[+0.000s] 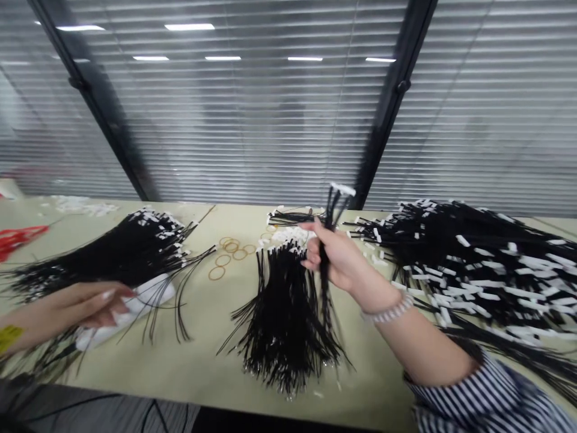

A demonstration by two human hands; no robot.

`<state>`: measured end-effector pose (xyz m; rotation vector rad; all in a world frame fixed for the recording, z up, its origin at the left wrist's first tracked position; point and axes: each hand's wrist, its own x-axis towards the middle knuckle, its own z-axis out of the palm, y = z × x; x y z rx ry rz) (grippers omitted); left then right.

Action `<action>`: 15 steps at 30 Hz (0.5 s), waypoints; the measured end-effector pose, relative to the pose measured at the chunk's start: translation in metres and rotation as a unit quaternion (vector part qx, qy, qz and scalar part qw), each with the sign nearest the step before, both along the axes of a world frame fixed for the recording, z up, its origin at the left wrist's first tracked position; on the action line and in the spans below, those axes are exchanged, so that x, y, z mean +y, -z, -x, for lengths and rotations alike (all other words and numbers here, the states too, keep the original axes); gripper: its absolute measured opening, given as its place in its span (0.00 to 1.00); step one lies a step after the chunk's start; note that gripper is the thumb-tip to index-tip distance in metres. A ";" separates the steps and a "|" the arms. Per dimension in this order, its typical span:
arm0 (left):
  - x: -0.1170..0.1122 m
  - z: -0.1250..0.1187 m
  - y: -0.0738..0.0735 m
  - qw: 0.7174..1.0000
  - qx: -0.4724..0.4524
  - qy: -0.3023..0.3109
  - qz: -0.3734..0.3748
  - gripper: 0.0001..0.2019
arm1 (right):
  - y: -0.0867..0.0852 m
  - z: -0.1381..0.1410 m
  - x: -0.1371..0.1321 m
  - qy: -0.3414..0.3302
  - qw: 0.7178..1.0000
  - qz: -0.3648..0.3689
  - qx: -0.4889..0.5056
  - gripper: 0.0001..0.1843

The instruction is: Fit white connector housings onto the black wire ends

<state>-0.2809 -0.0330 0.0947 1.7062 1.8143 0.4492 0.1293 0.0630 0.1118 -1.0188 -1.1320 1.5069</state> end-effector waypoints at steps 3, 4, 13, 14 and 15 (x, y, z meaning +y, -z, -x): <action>0.037 -0.019 0.001 0.993 0.083 0.067 -0.040 0.20 | 0.042 -0.021 -0.012 0.011 0.994 0.049 -0.094 0.16; 0.052 -0.026 0.003 0.987 0.130 0.063 -0.072 0.20 | 0.057 -0.023 -0.016 0.016 0.991 0.049 -0.123 0.19; 0.134 -0.062 0.053 0.970 0.210 0.034 -0.118 0.14 | 0.101 -0.018 -0.038 0.056 0.953 -0.053 -0.293 0.43; 0.136 -0.063 0.053 0.972 0.200 0.032 -0.121 0.13 | 0.100 -0.019 -0.038 0.059 0.948 -0.065 -0.304 0.43; 0.135 -0.064 0.050 0.974 0.187 0.029 -0.125 0.11 | 0.100 -0.022 -0.038 0.062 0.944 -0.077 -0.314 0.42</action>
